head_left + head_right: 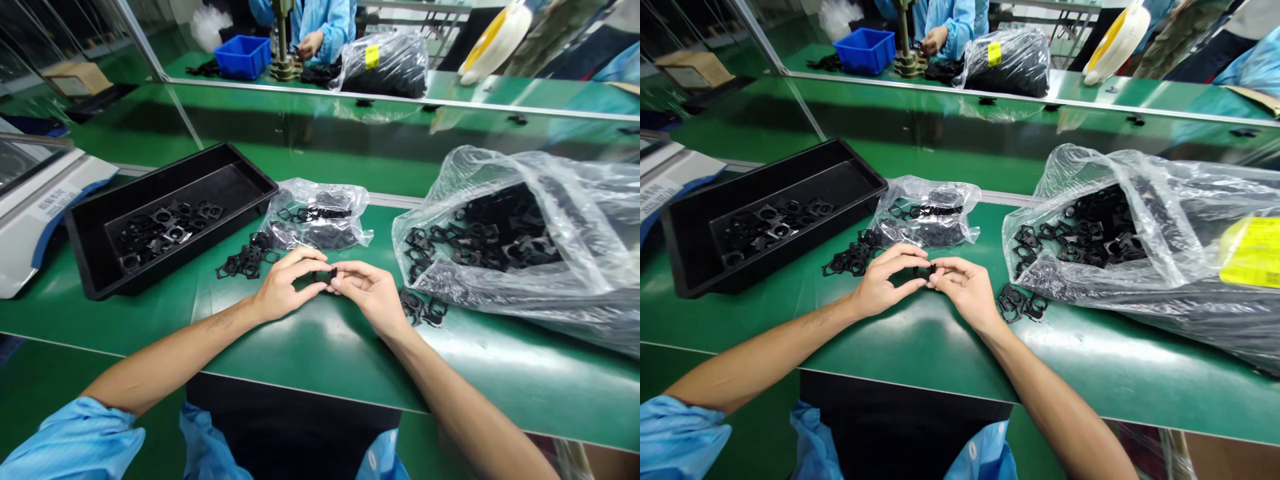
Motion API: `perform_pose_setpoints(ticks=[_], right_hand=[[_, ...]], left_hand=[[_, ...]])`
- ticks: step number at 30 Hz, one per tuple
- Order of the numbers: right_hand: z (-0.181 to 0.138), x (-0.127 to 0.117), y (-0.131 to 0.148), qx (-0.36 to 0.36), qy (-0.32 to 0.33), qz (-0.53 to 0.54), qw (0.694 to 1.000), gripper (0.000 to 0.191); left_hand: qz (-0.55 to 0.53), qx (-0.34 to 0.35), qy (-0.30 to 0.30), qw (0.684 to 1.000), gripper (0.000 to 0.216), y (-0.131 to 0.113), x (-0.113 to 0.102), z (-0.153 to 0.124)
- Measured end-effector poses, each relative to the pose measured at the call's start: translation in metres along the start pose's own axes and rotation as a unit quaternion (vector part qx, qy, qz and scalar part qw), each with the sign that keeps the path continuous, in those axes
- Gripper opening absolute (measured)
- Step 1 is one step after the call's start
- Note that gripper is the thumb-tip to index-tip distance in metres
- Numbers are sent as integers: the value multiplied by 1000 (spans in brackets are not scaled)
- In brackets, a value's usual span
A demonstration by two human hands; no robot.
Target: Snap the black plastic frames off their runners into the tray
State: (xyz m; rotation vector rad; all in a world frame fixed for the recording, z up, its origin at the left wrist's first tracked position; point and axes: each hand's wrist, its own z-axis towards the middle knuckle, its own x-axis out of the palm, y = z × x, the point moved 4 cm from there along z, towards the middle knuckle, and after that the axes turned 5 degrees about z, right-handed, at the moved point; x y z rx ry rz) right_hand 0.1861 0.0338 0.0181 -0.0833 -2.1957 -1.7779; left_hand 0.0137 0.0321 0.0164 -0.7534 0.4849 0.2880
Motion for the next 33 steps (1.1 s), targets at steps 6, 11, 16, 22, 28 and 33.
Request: perform_pose_setpoints(ticks=[6,11,16,22,28,33], right_hand=[[2,-3,-2,12,-6,5,1000,36],[2,-4,-3,12,-10,2,1000,37],[2,-3,-2,2,-6,-4,1000,35],[2,-3,0,5,-8,-1,1000,34],[3,-5,-1,4,-12,-25,1000,41],[5,-8,-2,-26,-23,-80,996,40]], left_hand=[[-42,-8,8,999,23,2,3,-1],[-47,-16,0,999,22,3,4,-2],[-64,-18,-3,998,22,2,4,-1],[-76,-33,0,997,22,2,6,-1],[-35,-6,-13,999,22,-2,6,0],[-28,17,-12,999,25,-7,9,-1]])
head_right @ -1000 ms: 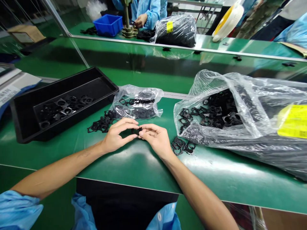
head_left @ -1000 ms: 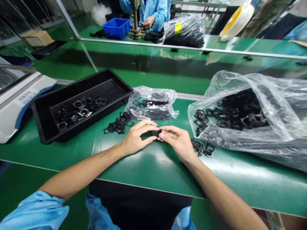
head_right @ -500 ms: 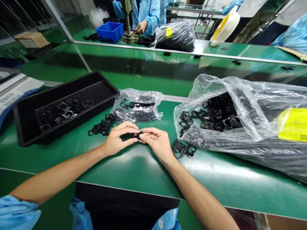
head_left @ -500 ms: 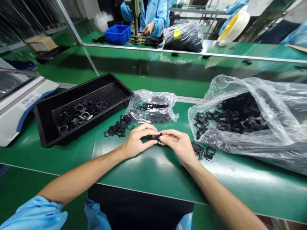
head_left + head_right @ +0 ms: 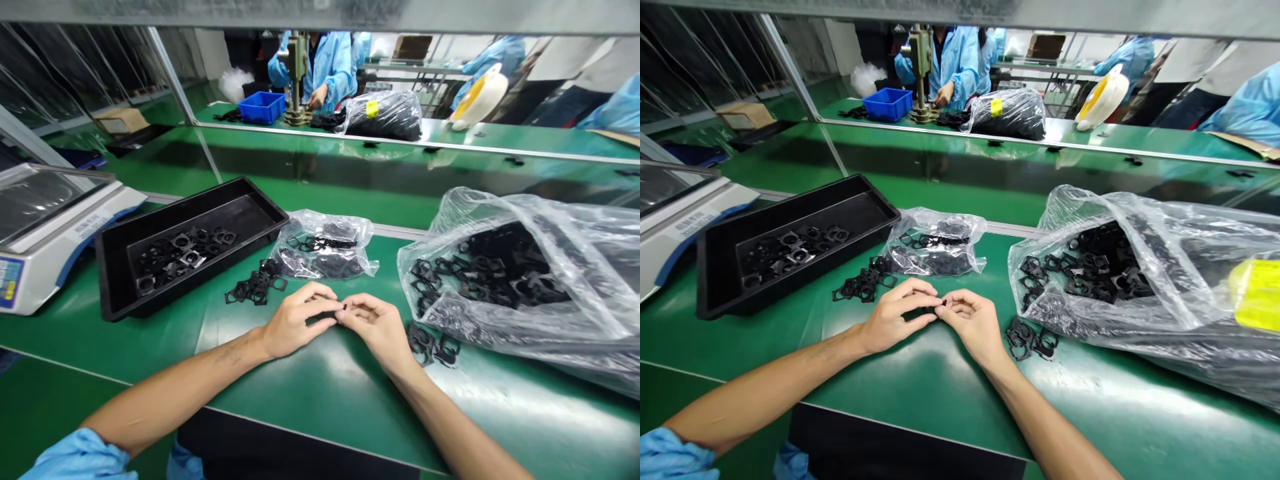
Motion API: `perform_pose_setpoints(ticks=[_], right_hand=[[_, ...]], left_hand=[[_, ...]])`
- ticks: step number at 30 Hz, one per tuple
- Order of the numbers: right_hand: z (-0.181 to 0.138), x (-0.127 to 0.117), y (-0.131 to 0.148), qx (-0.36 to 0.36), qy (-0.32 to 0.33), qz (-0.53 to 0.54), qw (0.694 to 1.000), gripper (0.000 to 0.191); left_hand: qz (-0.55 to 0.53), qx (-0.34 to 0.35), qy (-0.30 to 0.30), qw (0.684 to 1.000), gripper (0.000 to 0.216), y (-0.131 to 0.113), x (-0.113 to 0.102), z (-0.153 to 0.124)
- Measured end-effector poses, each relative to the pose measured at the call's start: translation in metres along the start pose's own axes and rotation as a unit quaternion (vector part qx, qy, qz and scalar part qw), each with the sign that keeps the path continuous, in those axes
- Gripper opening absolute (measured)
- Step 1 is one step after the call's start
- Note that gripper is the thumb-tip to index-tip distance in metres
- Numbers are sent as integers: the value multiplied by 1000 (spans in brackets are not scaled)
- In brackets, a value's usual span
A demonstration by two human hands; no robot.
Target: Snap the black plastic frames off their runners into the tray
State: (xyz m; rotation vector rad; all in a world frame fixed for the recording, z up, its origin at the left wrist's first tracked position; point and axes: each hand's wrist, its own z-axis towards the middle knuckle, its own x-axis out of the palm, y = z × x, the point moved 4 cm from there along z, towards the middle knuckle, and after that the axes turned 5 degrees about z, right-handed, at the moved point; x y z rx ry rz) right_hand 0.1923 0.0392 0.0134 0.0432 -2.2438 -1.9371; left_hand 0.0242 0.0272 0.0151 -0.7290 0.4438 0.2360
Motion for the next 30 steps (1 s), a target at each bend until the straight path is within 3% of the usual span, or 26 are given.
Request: perform_pose_setpoints(ticks=[3,9,21,30], right_hand=[[-1,-3,4,-33,-10,-25,999,39],[-4,-2,11,-105,-9,-91,990,31],[-11,2,16,-172,-2,-130,976,15],[-9,1,16,-146,-2,-83,986,20]], left_hand=[[-15,-41,-21,999,27,4,-2,1],[-55,-125,-40,990,10,15,-6,1],[-75,-131,-52,987,9,12,-9,2],[-53,-82,-61,993,5,5,-11,4]])
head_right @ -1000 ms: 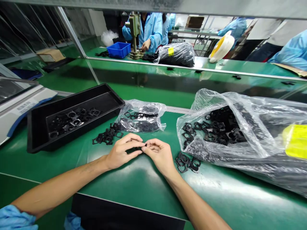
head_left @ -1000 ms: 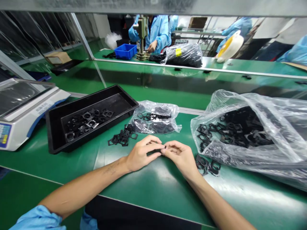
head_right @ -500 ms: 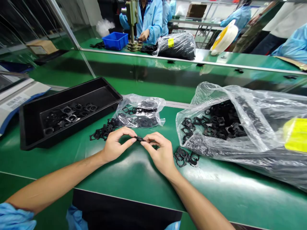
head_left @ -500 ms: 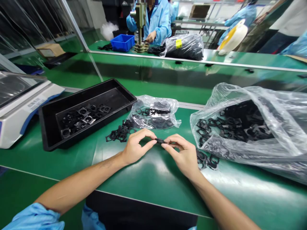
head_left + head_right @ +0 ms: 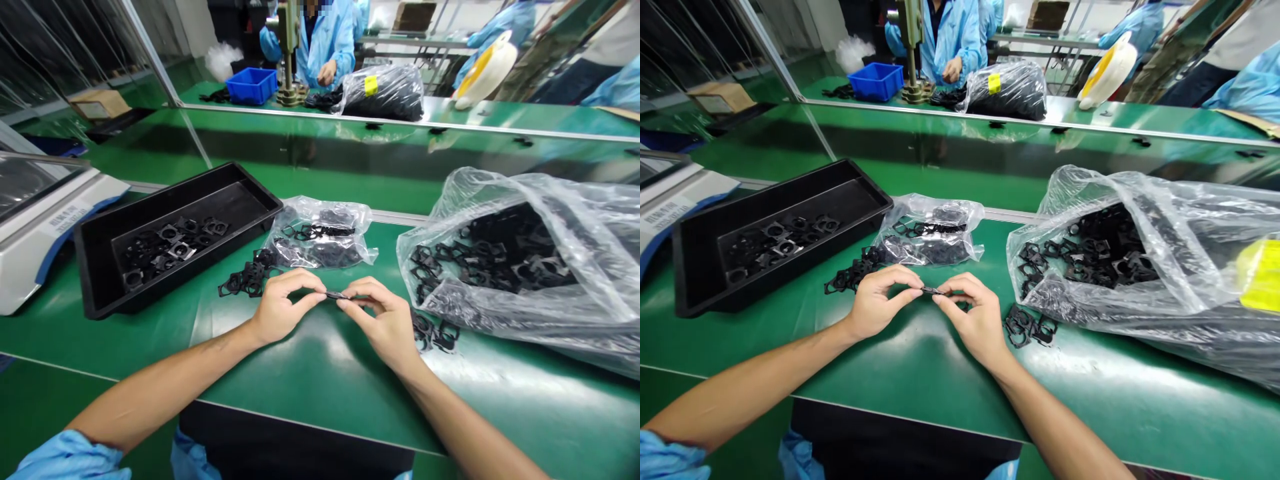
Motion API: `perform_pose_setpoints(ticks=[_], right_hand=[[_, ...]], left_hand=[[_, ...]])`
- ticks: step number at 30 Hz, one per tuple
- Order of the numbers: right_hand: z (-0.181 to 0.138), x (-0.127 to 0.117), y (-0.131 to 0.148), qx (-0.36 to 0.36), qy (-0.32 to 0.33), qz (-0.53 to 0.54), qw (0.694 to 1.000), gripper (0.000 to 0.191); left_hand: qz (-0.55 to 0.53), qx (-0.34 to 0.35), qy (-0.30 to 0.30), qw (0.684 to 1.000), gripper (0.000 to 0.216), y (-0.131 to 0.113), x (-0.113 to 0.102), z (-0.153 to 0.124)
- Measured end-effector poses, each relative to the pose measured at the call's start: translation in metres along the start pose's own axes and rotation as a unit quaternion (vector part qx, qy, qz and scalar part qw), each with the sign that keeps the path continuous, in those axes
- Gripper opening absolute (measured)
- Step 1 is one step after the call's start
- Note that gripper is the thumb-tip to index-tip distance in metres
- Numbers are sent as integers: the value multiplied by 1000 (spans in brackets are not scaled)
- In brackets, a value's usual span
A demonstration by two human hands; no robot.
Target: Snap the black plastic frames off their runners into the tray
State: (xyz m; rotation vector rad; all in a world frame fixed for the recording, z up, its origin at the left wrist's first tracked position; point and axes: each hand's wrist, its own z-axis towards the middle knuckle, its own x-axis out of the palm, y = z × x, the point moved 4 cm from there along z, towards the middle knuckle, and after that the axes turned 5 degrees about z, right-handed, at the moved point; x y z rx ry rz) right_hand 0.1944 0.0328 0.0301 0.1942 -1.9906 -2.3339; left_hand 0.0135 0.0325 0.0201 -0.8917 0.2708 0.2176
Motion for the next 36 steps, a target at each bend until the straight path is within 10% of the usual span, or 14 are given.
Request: perform_pose_setpoints(ticks=[22,28,36], right_hand=[[2,5,-14,238,28,196,951,39],[2,-1,-4,46,-5,23,999,39],[-6,1,18,-164,2,-171,972,5]], left_hand=[[66,130,4,989,14,-10,-2,-2],[43,80,-12,996,11,-6,-4,0],[41,67,-3,997,4,-8,-3,1]])
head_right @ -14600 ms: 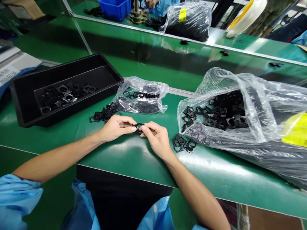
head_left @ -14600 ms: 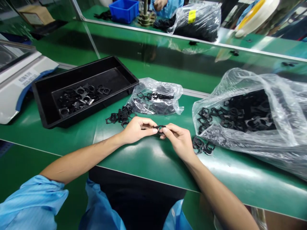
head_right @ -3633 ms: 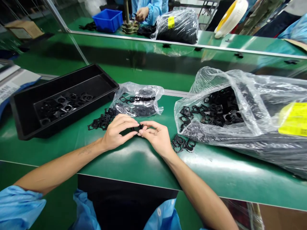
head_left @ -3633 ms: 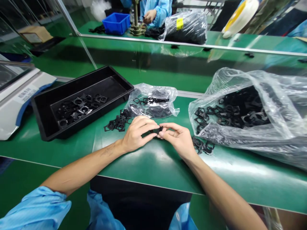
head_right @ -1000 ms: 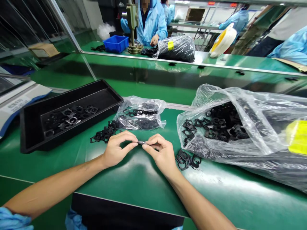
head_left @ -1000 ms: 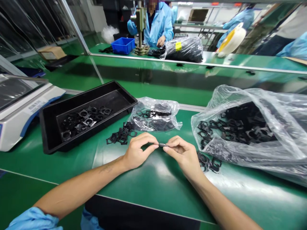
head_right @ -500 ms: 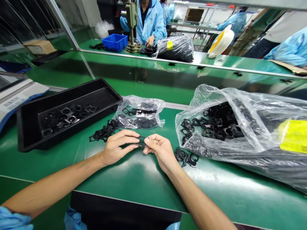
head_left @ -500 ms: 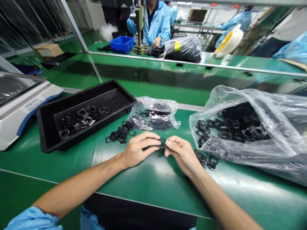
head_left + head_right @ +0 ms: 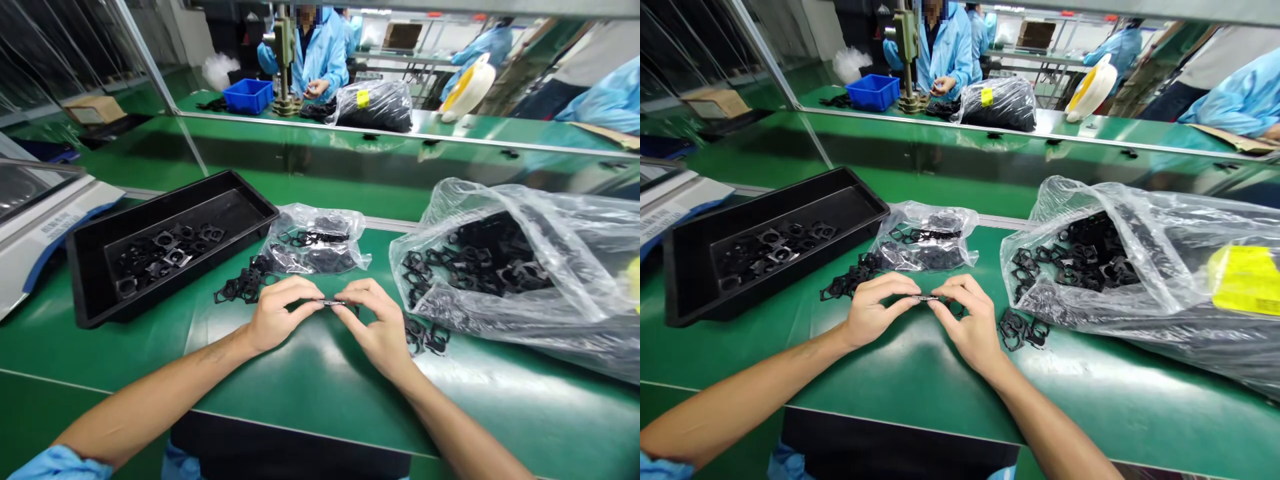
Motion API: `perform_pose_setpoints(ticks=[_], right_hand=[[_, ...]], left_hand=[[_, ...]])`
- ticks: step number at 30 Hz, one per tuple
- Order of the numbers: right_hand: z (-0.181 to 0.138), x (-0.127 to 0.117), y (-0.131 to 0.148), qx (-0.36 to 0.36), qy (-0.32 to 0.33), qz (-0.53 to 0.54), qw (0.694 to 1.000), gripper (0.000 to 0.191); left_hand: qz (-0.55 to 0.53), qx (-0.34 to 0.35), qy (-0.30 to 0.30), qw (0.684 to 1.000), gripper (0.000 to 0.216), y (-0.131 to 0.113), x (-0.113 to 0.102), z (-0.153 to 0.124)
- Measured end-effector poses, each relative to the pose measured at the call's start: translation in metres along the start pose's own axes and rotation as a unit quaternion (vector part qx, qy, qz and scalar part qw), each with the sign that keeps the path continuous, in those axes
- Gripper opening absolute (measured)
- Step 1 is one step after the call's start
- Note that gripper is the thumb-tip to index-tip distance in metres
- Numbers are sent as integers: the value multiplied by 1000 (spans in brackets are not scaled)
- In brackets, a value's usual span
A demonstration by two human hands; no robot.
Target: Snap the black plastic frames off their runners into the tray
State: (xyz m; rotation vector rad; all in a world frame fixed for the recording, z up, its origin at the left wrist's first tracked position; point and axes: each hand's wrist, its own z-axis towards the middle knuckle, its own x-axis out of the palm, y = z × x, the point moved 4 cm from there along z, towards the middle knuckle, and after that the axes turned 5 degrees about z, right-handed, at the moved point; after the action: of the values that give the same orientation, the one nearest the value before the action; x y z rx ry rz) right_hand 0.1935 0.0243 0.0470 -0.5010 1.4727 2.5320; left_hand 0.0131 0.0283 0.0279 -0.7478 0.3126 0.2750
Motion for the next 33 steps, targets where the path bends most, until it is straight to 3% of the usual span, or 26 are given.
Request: perform_pose_setpoints(ticks=[8,18,25,28,33], right_hand=[[-1,1,2,-27,0,7,1000,6],[-2,2,0,28,8,-1,1000,7],[-2,3,3,-21,22,0,1000,10],[-2,4,1,-6,12,13,1000,8],[-1,8,-12,126,2,86,988,16]], left_hand=[[-15,-28,7,999,3,3,1,-1],[-11,-17,5,1000,1,1,0,-1],[0,14,6,1000,4,-2,-4,-1],[-13,-19,16,1000,5,1,-3,0],[-95,-158,41,982,17,17,6,-5]])
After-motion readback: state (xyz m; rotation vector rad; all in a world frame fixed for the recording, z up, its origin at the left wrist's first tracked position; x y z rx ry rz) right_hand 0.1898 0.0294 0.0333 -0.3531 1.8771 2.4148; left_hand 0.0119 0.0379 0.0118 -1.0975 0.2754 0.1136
